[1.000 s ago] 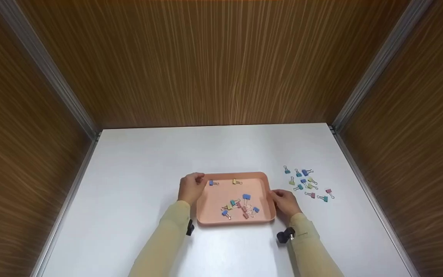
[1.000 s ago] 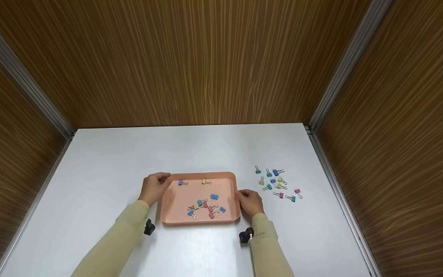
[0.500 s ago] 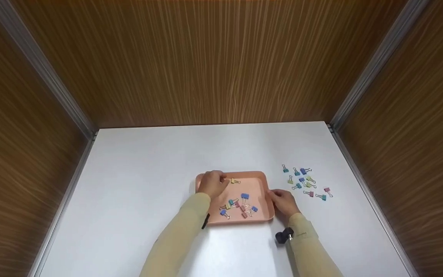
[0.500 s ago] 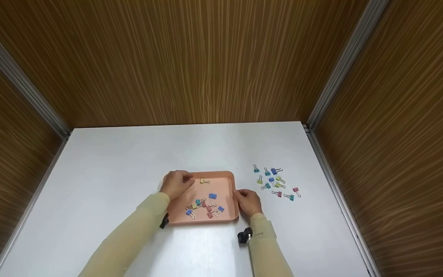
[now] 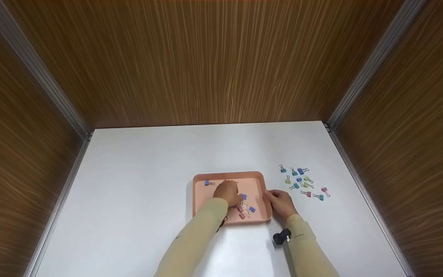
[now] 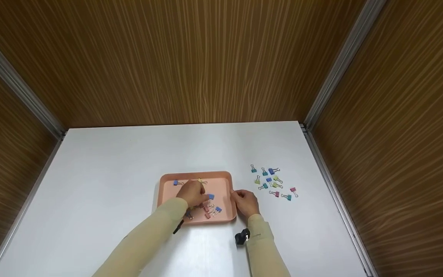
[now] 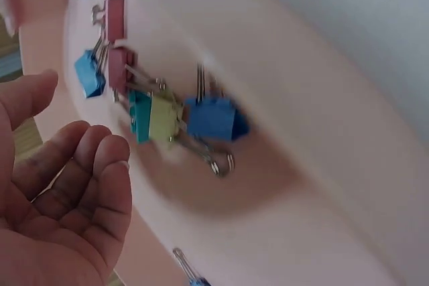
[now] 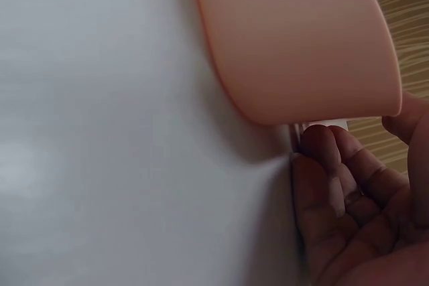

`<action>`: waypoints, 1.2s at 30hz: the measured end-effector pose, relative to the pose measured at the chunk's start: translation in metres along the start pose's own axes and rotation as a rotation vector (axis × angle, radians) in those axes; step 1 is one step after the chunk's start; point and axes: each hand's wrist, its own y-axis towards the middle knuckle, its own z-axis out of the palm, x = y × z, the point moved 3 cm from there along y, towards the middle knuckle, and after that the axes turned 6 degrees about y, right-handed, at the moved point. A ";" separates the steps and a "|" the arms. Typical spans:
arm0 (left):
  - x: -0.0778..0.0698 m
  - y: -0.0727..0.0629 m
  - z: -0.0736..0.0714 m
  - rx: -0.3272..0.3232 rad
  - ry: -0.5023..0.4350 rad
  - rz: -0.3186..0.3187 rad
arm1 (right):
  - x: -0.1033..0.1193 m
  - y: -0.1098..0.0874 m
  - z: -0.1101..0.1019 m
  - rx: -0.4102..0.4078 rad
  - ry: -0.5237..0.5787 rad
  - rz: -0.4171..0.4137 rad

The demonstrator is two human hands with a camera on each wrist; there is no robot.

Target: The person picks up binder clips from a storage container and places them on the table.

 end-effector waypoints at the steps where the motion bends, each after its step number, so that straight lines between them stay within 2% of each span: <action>1: -0.002 0.000 0.003 0.005 0.032 0.004 | 0.000 -0.001 0.000 0.001 -0.005 -0.002; 8: -0.019 -0.002 0.018 0.019 0.173 0.016 | 0.000 -0.004 -0.001 -0.009 -0.020 -0.007; 14: -0.026 -0.001 0.021 -0.023 0.253 0.069 | 0.000 -0.003 0.000 -0.016 -0.024 -0.012; 22: -0.027 0.003 0.026 -0.030 0.223 0.075 | 0.000 -0.004 -0.001 -0.032 -0.027 -0.033; 29: -0.033 0.005 0.031 -0.089 0.290 0.105 | 0.002 -0.005 -0.003 -0.006 -0.030 0.004; 36: -0.033 0.005 0.032 -0.104 0.236 0.104 | 0.002 -0.004 -0.004 -0.001 -0.006 0.029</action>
